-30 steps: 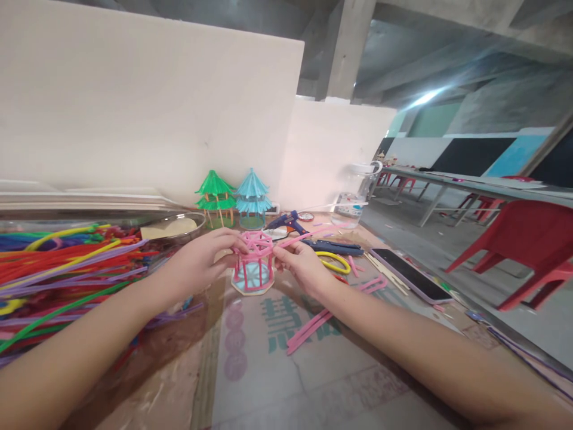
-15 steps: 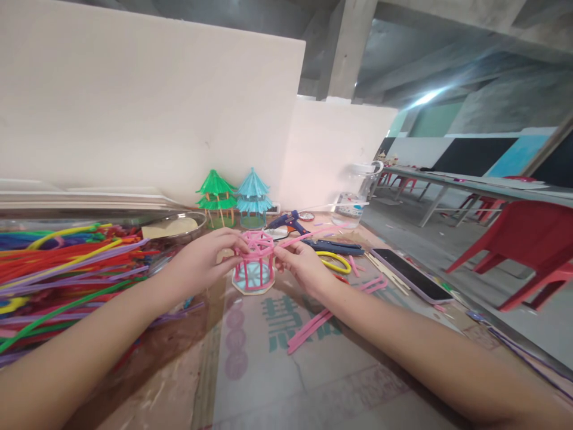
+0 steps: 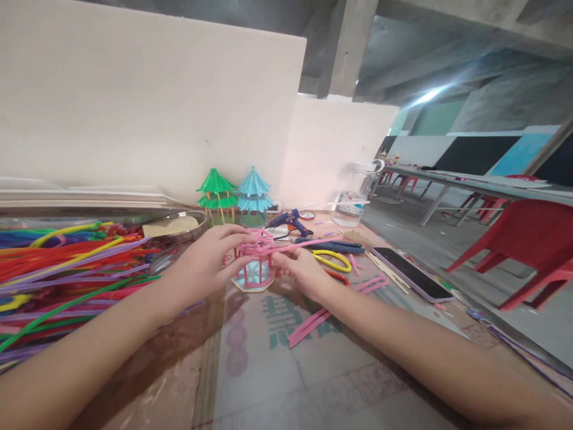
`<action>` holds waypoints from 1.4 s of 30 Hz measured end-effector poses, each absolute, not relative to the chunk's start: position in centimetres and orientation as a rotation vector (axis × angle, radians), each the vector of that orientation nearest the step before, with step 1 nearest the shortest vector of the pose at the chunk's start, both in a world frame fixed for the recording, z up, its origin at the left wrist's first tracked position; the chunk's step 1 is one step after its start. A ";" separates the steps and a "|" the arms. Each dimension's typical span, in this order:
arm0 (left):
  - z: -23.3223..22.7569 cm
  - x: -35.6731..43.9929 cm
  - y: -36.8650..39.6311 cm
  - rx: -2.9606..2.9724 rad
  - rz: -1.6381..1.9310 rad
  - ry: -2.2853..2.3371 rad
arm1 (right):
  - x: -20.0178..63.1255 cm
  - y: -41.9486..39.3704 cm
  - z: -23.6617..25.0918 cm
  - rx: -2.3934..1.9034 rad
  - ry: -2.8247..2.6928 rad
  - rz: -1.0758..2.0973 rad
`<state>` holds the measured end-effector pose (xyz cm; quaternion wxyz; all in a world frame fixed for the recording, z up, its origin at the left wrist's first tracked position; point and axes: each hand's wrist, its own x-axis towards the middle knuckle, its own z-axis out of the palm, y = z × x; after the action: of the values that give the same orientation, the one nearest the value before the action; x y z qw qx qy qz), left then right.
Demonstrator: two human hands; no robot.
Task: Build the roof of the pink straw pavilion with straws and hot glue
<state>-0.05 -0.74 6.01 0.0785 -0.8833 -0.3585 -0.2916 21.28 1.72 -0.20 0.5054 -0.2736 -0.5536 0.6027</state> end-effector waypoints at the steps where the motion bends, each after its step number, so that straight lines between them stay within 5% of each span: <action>1: 5.8 -0.1 -0.6 -2.651 -0.868 -1.055 | 21.3 1.6 -0.3 -0.661 -1.360 1.490; 10: 5.4 0.5 -0.9 -2.640 -0.904 -1.061 | 20.8 0.7 0.1 -0.535 -1.384 1.726; 25: 5.1 1.1 -1.1 -2.658 -0.989 -1.292 | 21.1 0.7 0.3 -0.551 -1.424 1.772; 42: 7.1 -0.3 -0.8 -2.663 -0.820 -1.027 | 21.0 0.4 0.3 -0.570 -1.397 1.732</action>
<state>-0.27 -0.79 7.13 0.0858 -0.8935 -0.3444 -0.2750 20.98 0.42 0.29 0.4101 -0.2262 -0.5547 0.6877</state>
